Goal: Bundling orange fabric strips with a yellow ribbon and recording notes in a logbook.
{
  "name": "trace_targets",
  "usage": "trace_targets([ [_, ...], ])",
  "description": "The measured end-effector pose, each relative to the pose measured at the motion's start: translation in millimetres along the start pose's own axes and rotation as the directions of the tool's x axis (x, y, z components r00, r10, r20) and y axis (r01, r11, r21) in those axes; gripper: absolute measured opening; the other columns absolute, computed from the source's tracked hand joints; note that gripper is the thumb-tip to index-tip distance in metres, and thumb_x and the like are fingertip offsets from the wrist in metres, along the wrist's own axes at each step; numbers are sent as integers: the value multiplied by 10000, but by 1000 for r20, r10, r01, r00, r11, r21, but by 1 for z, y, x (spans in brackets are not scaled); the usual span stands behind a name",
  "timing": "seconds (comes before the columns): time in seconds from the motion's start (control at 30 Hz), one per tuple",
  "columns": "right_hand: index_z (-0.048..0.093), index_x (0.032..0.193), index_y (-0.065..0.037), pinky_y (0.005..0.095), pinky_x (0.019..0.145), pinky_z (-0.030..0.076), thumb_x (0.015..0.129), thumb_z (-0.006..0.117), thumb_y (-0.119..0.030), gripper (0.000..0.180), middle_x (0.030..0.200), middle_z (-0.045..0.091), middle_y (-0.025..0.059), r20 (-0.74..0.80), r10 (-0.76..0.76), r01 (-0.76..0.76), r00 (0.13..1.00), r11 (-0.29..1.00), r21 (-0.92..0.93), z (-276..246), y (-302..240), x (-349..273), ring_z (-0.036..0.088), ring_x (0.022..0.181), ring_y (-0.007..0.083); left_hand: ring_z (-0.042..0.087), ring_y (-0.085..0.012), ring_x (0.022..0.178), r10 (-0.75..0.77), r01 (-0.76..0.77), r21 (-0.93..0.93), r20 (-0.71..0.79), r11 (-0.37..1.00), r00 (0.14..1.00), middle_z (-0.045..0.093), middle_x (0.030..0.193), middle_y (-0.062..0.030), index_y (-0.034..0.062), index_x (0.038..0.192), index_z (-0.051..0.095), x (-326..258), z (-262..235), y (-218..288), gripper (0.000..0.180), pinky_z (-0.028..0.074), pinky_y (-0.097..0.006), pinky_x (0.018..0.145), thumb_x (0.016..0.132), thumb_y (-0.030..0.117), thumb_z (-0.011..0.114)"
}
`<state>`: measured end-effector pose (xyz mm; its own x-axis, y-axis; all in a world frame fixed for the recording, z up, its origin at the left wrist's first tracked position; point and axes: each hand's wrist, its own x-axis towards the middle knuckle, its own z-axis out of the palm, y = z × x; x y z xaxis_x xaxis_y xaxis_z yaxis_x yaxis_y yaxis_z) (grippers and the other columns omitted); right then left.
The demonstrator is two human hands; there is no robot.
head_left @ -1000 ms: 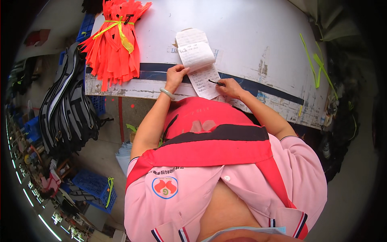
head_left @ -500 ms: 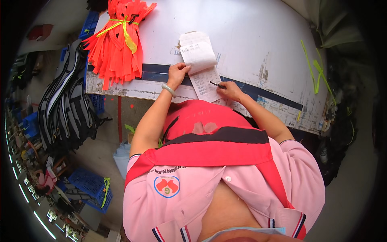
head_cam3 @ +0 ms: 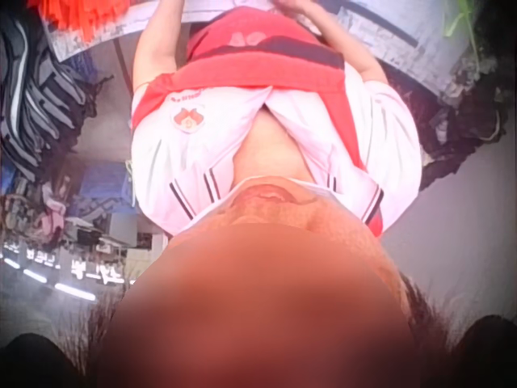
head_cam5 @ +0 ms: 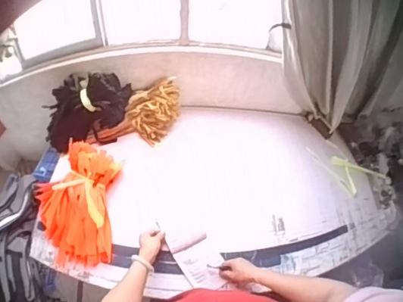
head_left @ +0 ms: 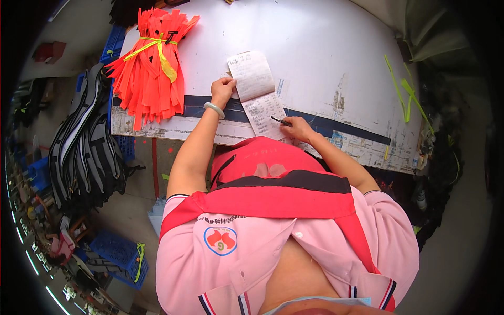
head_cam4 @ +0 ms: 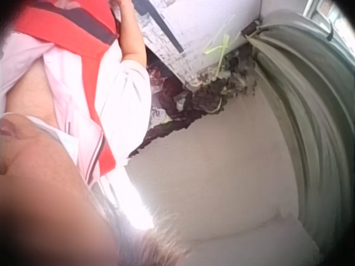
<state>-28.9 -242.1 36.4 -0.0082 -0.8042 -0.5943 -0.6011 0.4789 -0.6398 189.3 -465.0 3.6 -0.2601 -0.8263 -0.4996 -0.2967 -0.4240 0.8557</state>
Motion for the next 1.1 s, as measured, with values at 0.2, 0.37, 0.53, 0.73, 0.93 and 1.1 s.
trace_targets([
  [0.2,652,1053,-56,369,699,492,882,604,-285,290,810,671,148,-93,-35,39,995,998,40,5,-11,0,656,753,270,605,-158,786,398,-331,333,-159,883,904,651,956,-83,16,1083,659,-40,3,11,252,508,-295,725,858,128,654],
  [0.37,621,1092,-39,354,686,483,925,584,-245,267,788,654,124,14,-154,153,988,986,67,-4,-58,3,634,734,235,648,-234,834,422,-515,305,322,801,848,657,985,-137,24,1079,655,-106,20,9,232,507,-320,751,874,131,636],
  [0.53,632,1041,-58,407,726,487,910,591,-320,296,868,668,164,37,-249,252,968,953,-170,-19,-75,3,643,827,327,635,-361,874,327,-557,376,523,740,787,649,937,-200,17,1045,650,-128,24,-1,236,493,-394,750,895,194,604],
  [0.73,642,1025,-91,435,760,491,910,571,-354,296,904,671,182,209,-213,261,954,935,-239,-29,-85,-11,632,876,370,625,-397,836,168,-466,479,542,744,824,647,885,-224,17,993,640,-149,23,7,244,483,-427,716,927,232,545],
  [0.93,636,1017,-88,458,747,485,915,540,-330,280,892,670,185,194,-83,167,977,868,-467,-88,-57,-30,630,871,376,635,-353,737,141,-305,494,341,814,929,641,765,-197,9,931,634,-178,-14,-26,248,483,-429,664,932,234,530],
  [1.1,616,1139,-113,381,660,503,937,515,-225,252,763,640,136,-166,28,-71,986,962,-262,-133,-3,-31,621,684,267,534,-114,558,-96,29,247,264,969,960,561,634,-29,17,927,654,-189,-60,-75,218,436,-265,534,961,190,524],
])
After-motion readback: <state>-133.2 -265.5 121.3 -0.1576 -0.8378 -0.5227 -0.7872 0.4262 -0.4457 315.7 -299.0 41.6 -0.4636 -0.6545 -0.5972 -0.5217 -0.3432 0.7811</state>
